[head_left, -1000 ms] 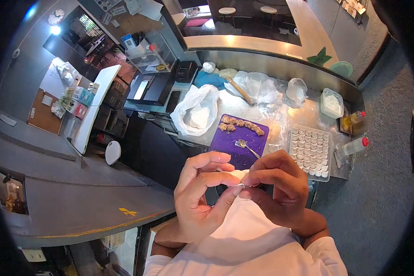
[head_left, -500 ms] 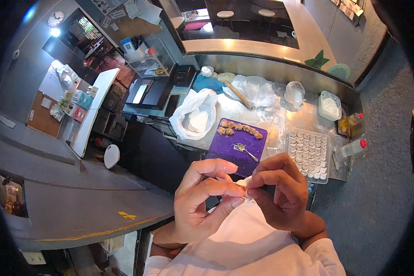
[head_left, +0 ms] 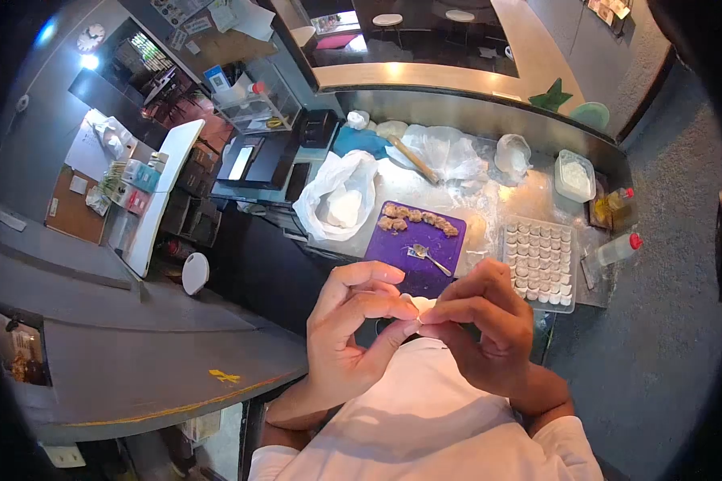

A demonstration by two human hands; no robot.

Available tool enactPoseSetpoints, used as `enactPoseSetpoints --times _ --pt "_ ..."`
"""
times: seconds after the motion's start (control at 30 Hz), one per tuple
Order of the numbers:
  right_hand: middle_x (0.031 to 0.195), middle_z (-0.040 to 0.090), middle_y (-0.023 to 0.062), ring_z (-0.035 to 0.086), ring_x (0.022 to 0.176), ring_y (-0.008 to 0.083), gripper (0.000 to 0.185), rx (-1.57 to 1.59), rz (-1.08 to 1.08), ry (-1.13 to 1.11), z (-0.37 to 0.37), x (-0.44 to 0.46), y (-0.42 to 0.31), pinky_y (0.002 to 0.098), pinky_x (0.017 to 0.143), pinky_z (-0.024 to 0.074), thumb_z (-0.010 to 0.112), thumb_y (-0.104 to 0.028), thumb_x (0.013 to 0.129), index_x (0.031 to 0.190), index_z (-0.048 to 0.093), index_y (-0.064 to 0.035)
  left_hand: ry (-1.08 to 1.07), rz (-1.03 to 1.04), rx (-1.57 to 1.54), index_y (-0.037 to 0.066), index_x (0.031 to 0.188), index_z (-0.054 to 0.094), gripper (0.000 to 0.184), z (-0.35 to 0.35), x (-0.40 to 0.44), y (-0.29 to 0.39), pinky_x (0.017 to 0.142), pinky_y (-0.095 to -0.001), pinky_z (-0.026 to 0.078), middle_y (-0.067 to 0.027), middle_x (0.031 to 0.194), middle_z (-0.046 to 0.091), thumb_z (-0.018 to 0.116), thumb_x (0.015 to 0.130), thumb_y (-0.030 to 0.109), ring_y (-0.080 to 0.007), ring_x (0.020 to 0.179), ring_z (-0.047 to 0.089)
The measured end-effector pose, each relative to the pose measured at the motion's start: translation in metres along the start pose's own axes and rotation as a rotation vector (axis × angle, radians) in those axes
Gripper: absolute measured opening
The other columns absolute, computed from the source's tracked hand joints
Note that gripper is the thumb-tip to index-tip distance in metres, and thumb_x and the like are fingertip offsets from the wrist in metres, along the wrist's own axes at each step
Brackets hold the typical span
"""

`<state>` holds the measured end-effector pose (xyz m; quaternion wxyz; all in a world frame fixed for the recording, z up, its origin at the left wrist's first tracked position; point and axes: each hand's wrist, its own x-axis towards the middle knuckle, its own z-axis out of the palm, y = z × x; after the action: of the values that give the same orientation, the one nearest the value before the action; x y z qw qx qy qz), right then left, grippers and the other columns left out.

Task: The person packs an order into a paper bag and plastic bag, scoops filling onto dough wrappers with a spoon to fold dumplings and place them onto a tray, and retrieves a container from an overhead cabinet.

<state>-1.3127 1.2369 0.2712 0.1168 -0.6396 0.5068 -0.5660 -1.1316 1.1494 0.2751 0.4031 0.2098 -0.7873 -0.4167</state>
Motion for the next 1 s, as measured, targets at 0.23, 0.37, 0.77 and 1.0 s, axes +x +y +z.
enactPoseSetpoints --times 0.23,0.37,0.77,1.0 --pt "0.093 0.063 0.0076 0.062 0.081 0.0189 0.014 0.435 0.250 -0.022 -0.003 -0.005 0.003 0.0310 0.072 0.0471 0.080 -0.007 0.085 0.092 0.068 -0.0073 -0.101 -0.183 -0.499 0.002 0.091 0.072 0.016 -0.006 -0.004 0.001 0.084 -0.0332 0.057 -0.0126 0.111 0.059 0.084 0.080 0.003 -0.0213 0.097 0.066" --pt "0.091 0.061 0.0068 0.058 0.082 0.0175 0.022 0.252 0.160 -0.003 -0.002 -0.008 0.004 0.0344 0.082 0.0450 0.083 -0.018 0.086 0.090 0.066 -0.0049 -0.098 -0.029 -0.328 0.001 0.097 0.071 0.020 -0.007 -0.005 -0.003 0.084 -0.0291 0.057 -0.0140 0.118 0.056 0.081 0.080 -0.005 -0.0194 0.098 0.066" --pt "0.088 0.069 0.0042 0.062 0.081 0.0169 0.024 0.272 0.114 -0.035 0.002 -0.012 0.006 0.0400 0.087 0.0445 0.089 -0.007 0.075 0.092 0.073 -0.0110 -0.039 0.085 -0.139 0.002 0.099 0.070 0.023 -0.001 -0.009 -0.006 0.081 -0.0276 0.057 -0.0142 0.120 0.055 0.083 0.081 0.000 -0.0187 0.095 0.067" --pt "0.089 0.069 -0.0006 0.063 0.080 0.0144 0.026 0.076 -0.028 -0.052 0.004 -0.005 -0.002 0.0443 0.094 0.0403 0.089 -0.011 0.073 0.093 0.073 -0.0123 -0.119 -0.091 -0.292 0.003 0.099 0.074 0.020 -0.013 -0.001 -0.003 0.078 -0.0274 0.055 -0.0115 0.112 0.061 0.083 0.082 0.002 -0.0164 0.091 0.067"
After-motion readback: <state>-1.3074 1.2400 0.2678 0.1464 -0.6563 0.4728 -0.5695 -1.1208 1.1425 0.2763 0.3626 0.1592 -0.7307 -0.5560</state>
